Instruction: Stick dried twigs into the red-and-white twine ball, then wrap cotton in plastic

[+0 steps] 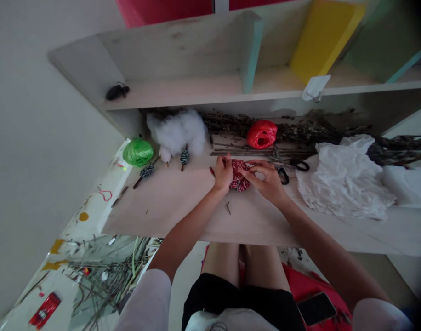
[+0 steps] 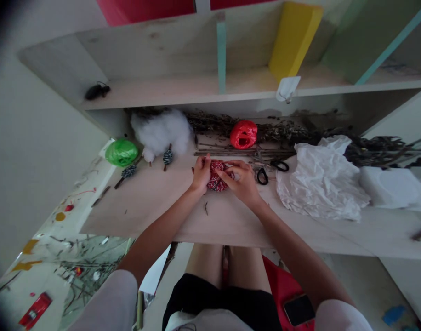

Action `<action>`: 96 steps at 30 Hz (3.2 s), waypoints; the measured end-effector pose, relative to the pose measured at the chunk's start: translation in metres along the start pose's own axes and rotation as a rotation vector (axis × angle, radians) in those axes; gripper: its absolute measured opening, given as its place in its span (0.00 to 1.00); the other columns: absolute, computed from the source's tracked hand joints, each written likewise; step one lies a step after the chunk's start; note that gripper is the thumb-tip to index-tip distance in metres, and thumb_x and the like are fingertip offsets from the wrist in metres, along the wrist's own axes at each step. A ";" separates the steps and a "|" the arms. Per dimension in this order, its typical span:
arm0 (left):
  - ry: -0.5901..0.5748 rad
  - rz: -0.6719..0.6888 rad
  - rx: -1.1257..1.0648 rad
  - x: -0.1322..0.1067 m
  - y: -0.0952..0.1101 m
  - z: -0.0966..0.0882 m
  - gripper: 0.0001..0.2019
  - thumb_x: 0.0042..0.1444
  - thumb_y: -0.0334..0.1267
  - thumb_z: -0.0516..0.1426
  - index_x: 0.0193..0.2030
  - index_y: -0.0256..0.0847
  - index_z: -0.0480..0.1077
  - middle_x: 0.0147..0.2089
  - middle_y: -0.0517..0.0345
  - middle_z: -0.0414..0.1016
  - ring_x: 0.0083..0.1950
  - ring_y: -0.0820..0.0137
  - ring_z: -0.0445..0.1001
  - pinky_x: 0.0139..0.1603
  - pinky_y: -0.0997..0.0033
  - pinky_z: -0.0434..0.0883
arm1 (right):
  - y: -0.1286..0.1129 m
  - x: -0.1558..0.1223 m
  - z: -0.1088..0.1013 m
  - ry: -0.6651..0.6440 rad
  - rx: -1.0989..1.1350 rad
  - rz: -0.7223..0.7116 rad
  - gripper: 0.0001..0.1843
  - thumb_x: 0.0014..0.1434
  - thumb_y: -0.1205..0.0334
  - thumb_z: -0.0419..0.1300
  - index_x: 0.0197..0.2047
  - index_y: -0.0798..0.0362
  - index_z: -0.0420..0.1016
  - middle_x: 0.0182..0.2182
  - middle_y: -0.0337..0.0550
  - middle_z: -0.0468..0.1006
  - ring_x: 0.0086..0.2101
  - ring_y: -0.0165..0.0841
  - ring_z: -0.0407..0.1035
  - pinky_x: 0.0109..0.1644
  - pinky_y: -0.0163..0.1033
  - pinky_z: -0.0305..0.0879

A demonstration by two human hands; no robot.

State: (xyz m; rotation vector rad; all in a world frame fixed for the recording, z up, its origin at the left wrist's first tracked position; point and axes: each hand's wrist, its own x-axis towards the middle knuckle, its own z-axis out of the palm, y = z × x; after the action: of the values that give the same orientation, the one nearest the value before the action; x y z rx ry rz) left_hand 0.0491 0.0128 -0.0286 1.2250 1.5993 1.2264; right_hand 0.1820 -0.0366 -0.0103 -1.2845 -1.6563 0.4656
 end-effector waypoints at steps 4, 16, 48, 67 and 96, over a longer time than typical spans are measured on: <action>0.004 0.015 -0.001 -0.001 0.000 0.000 0.12 0.64 0.45 0.49 0.32 0.42 0.60 0.33 0.58 0.70 0.38 0.70 0.70 0.45 0.70 0.66 | -0.002 -0.002 0.000 0.004 -0.088 -0.041 0.14 0.57 0.50 0.62 0.26 0.49 0.76 0.41 0.46 0.79 0.44 0.41 0.72 0.53 0.52 0.63; -0.022 0.022 0.038 -0.002 0.002 0.000 0.12 0.65 0.44 0.47 0.32 0.42 0.60 0.35 0.57 0.70 0.39 0.70 0.70 0.45 0.69 0.66 | -0.011 -0.007 -0.001 -0.029 -0.360 -0.199 0.14 0.63 0.54 0.56 0.29 0.51 0.73 0.45 0.48 0.75 0.44 0.40 0.68 0.50 0.49 0.60; -0.020 -0.009 -0.010 -0.003 0.004 0.000 0.11 0.64 0.43 0.48 0.31 0.42 0.60 0.33 0.58 0.69 0.38 0.69 0.70 0.45 0.68 0.66 | -0.004 -0.002 -0.003 0.007 -0.052 -0.084 0.18 0.60 0.50 0.58 0.51 0.48 0.70 0.41 0.48 0.76 0.43 0.41 0.70 0.51 0.50 0.65; -0.040 -0.015 -0.015 -0.002 0.002 0.000 0.13 0.64 0.46 0.49 0.31 0.42 0.60 0.32 0.58 0.69 0.39 0.69 0.70 0.46 0.69 0.65 | 0.000 0.002 0.001 -0.076 -0.052 -0.138 0.17 0.66 0.53 0.51 0.50 0.44 0.77 0.49 0.47 0.77 0.52 0.41 0.69 0.58 0.53 0.61; -0.012 0.010 -0.081 0.000 -0.001 0.002 0.12 0.63 0.44 0.50 0.29 0.42 0.59 0.29 0.60 0.65 0.34 0.70 0.67 0.42 0.69 0.64 | 0.008 0.003 0.005 -0.100 0.007 -0.149 0.17 0.65 0.54 0.53 0.50 0.48 0.77 0.46 0.48 0.79 0.47 0.41 0.72 0.55 0.52 0.65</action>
State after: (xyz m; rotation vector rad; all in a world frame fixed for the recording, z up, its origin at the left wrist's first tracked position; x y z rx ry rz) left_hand 0.0507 0.0132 -0.0306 1.1881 1.5212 1.2752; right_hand 0.1823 -0.0295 -0.0173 -1.1382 -1.8174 0.4507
